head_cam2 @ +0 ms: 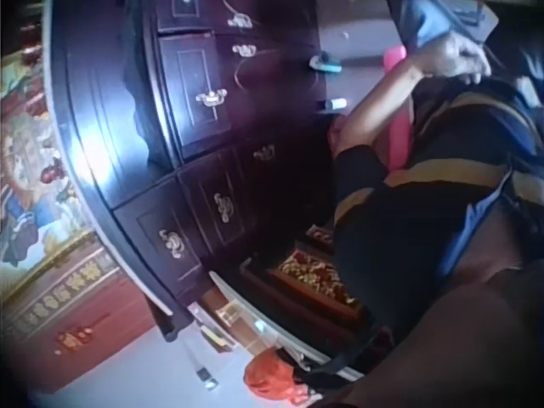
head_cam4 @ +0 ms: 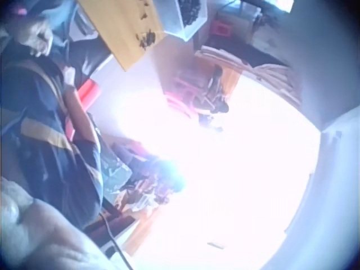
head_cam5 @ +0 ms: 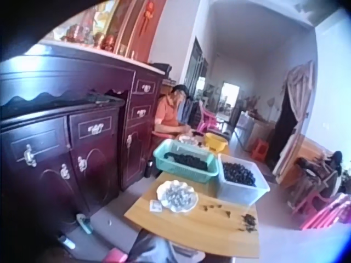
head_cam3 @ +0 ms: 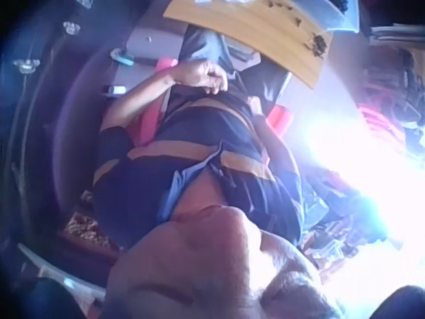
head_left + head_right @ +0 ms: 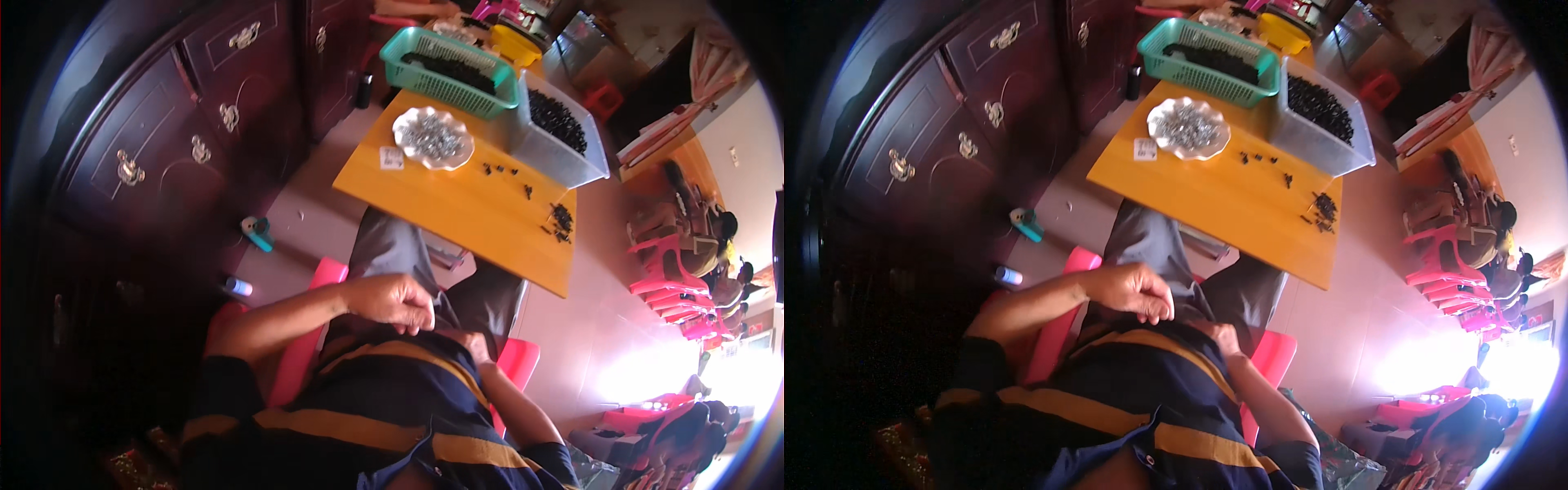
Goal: Assembling small black plastic components with metal clips at a table.
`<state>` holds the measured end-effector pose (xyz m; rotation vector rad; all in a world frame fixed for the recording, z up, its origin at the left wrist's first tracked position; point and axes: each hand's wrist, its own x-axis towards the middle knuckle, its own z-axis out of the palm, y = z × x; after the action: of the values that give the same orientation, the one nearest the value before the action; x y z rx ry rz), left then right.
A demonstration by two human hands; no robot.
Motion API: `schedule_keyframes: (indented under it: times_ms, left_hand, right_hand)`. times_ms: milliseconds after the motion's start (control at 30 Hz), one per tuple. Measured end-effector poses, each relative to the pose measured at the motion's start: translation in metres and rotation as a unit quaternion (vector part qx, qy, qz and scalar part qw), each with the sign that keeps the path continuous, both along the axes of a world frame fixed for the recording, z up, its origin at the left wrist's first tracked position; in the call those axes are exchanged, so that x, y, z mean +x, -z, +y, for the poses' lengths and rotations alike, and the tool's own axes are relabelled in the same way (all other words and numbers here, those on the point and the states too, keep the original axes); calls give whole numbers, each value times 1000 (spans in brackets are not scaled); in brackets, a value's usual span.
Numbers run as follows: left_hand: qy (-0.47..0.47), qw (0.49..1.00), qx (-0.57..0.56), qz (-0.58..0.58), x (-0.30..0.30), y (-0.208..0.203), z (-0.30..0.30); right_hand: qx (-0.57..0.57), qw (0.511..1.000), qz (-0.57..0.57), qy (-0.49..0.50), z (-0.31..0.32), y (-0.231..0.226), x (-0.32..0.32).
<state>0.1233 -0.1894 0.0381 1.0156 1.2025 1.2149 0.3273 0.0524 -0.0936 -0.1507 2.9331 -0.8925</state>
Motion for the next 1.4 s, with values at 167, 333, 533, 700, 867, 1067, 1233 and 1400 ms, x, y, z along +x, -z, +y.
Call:
schedule_keyframes:
  times_ms: [167, 333, 533, 700, 867, 1067, 1233, 1400]
  left_hand:
    - [-70, 997, 0, -22, -22, -2, -21]
    - [-86, 996, 10, -15, -36, -17, -27]
    - [-102, 988, 110, 46, -22, -88, -40]
    - [-108, 924, 362, 56, 23, -176, -44]
    - [-103, 892, 436, -66, 49, -226, -24]
    - [-99, 904, 410, -66, 51, -246, -7]
    - [-94, 913, 391, -65, 80, -258, -4]
    - [-101, 921, 370, -68, 79, -271, -9]
  right_hand:
    - [-51, 979, -195, 30, 19, -61, 24]
    - [-158, 963, -207, 75, 36, -63, 47]
    - [-546, 757, -286, 216, 29, -77, 40]
    - [171, 944, -124, 253, 37, -95, -5]
    - [132, 981, -30, 139, 18, -139, -36]
    - [16, 998, -38, 56, 11, -182, -49]
    - [-3, 995, -86, -46, -2, -140, -47]
    - [-12, 988, -140, -58, -27, -124, -54]
